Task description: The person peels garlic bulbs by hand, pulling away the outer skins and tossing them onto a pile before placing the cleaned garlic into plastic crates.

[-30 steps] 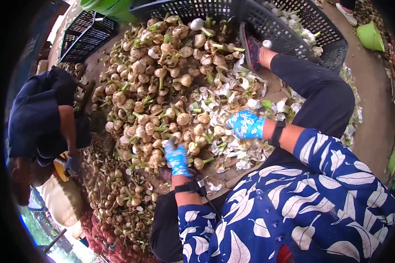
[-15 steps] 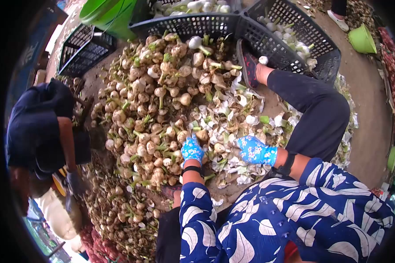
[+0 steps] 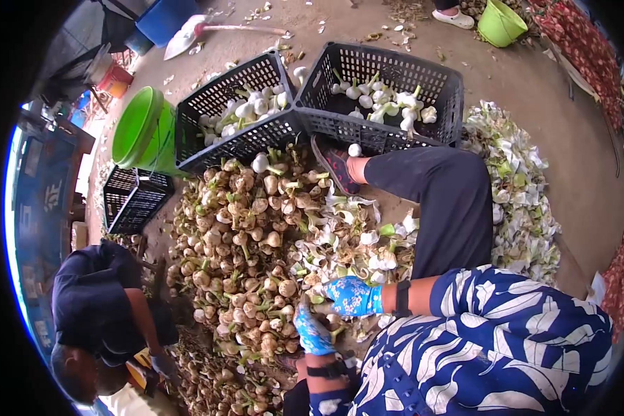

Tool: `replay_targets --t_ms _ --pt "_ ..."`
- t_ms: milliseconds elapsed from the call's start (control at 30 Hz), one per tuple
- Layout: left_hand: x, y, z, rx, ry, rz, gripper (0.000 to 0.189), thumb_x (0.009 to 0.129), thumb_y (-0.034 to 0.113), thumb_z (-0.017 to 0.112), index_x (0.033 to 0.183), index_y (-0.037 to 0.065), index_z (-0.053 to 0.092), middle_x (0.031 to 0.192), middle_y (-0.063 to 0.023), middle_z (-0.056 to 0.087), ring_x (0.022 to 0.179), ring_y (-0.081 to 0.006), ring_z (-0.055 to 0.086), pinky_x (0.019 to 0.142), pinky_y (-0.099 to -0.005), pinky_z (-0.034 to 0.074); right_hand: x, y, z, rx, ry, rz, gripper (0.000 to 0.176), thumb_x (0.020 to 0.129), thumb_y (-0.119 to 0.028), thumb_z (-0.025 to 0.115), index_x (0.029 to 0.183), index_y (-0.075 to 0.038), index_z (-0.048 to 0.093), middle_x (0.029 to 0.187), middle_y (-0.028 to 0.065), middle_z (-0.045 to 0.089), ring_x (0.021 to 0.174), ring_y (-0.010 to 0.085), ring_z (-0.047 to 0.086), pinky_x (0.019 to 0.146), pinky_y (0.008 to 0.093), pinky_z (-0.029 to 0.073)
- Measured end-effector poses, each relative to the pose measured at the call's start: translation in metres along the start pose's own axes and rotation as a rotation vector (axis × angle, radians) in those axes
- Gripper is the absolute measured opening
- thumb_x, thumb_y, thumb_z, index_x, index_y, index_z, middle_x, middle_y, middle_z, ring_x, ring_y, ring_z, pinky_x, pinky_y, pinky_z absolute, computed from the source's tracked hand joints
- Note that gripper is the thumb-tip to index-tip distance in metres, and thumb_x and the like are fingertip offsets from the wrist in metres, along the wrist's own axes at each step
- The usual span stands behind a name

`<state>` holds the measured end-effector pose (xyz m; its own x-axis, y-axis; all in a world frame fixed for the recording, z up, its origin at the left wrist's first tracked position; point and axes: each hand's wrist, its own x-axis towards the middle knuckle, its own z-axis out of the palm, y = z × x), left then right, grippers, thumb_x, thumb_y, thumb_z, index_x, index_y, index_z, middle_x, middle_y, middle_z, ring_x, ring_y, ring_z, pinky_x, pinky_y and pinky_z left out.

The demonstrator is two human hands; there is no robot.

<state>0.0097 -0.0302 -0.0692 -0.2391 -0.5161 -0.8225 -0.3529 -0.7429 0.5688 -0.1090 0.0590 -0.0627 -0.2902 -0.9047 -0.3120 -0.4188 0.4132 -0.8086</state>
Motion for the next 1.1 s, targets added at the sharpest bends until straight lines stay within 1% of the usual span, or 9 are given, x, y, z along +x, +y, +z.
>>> replay_targets --t_ms 67,133,233,367,467,533,733,900,1100 --pt "-0.033 0.001 0.021 -0.251 0.002 0.230 0.024 0.086 0.037 0.053 0.079 0.014 0.057 0.053 0.0044 0.043 0.039 -0.0099 0.037 0.036 -0.0217 0.031 -0.012 -0.019 -0.020 0.091 0.177 -0.159 0.040 0.084 -0.043 0.052 0.094 -0.006 0.060 0.074 0.0184 0.059 0.072 0.0360 0.059 0.064 0.0421 0.047" --pt "-0.042 -0.005 0.005 -0.202 -0.209 0.280 0.031 0.085 0.037 0.056 0.100 0.009 0.057 0.070 -0.0007 0.053 0.051 -0.0110 0.048 0.042 -0.0217 0.038 -0.013 -0.020 -0.031 0.260 0.142 -0.131 0.028 0.085 -0.031 0.056 0.093 -0.005 0.061 0.074 0.0149 0.062 0.069 0.0258 0.061 0.064 0.0352 0.047" --pt "-0.090 0.015 0.013 -0.129 -0.349 0.564 0.061 0.084 0.027 0.061 0.134 0.005 0.032 0.111 -0.0098 0.051 0.088 -0.0160 0.057 0.070 -0.0255 0.049 -0.026 -0.030 -0.043 0.813 0.096 -0.141 0.031 0.087 -0.028 0.056 0.101 -0.001 0.060 0.083 0.0059 0.063 0.076 0.0094 0.054 0.067 0.0294 0.046" --pt "-0.100 0.008 0.013 -0.083 -0.288 0.734 0.069 0.071 -0.005 0.068 0.131 0.002 0.035 0.119 -0.0108 0.048 0.102 -0.0192 0.051 0.090 -0.0320 0.044 -0.048 -0.039 -0.044 0.824 0.099 -0.084 0.040 0.085 -0.039 0.059 0.099 -0.002 0.062 0.077 0.0059 0.062 0.070 0.0091 0.053 0.062 0.0279 0.044" --pt "-0.108 0.005 0.015 0.845 0.224 1.540 0.067 0.065 0.004 0.075 0.122 0.007 0.040 0.110 -0.0154 0.050 0.100 -0.0299 0.053 0.086 -0.0365 0.044 -0.056 -0.034 -0.038 0.582 0.147 0.001 0.046 0.084 -0.046 0.058 0.090 0.000 0.063 0.068 0.0073 0.060 0.065 0.0089 0.050 0.057 0.0302 0.042" --pt "-0.112 0.005 0.014 0.902 0.236 1.731 0.066 0.064 0.007 0.076 0.120 0.013 0.042 0.105 -0.0168 0.051 0.088 -0.0354 0.056 0.071 -0.0418 0.048 -0.066 -0.044 -0.052 0.513 0.096 0.075 0.050 0.083 -0.047 0.059 0.070 0.002 0.061 0.056 0.0072 0.055 0.053 0.0110 0.045 0.050 0.0325 0.039" --pt "-0.110 0.002 -0.005 1.117 0.155 1.692 0.064 0.058 0.006 0.074 0.116 0.014 0.047 0.105 -0.0173 0.050 0.089 -0.0365 0.054 0.070 -0.0427 0.048 -0.081 -0.053 -0.070 0.656 -0.089 -0.143 0.043 0.090 -0.039 0.049 0.083 0.002 0.060 0.065 0.0145 0.056 0.058 0.0148 0.047 0.054 0.0341 0.039" --pt "-0.098 0.004 -0.012 1.111 0.135 1.607 0.068 0.056 0.006 0.074 0.117 0.013 0.045 0.104 -0.0178 0.051 0.088 -0.0384 0.054 0.067 -0.0440 0.047 -0.074 -0.045 -0.055 1.024 -0.190 0.053 0.020 0.089 -0.021 0.054 0.090 -0.003 0.063 0.071 -0.0021 0.058 0.059 0.0047 0.048 0.052 0.0222 0.040" --pt "-0.104 0.011 -0.009 0.858 0.026 1.334 0.068 0.057 0.011 0.078 0.117 0.012 0.046 0.111 -0.0142 0.050 0.102 -0.0341 0.051 0.086 -0.0423 0.042 -0.055 -0.018 -0.037 0.541 0.016 -0.217 0.022 0.087 -0.023 0.056 0.105 -0.013 0.065 0.067 0.0038 0.061 0.056 0.0110 0.054 0.053 0.0247 0.040"
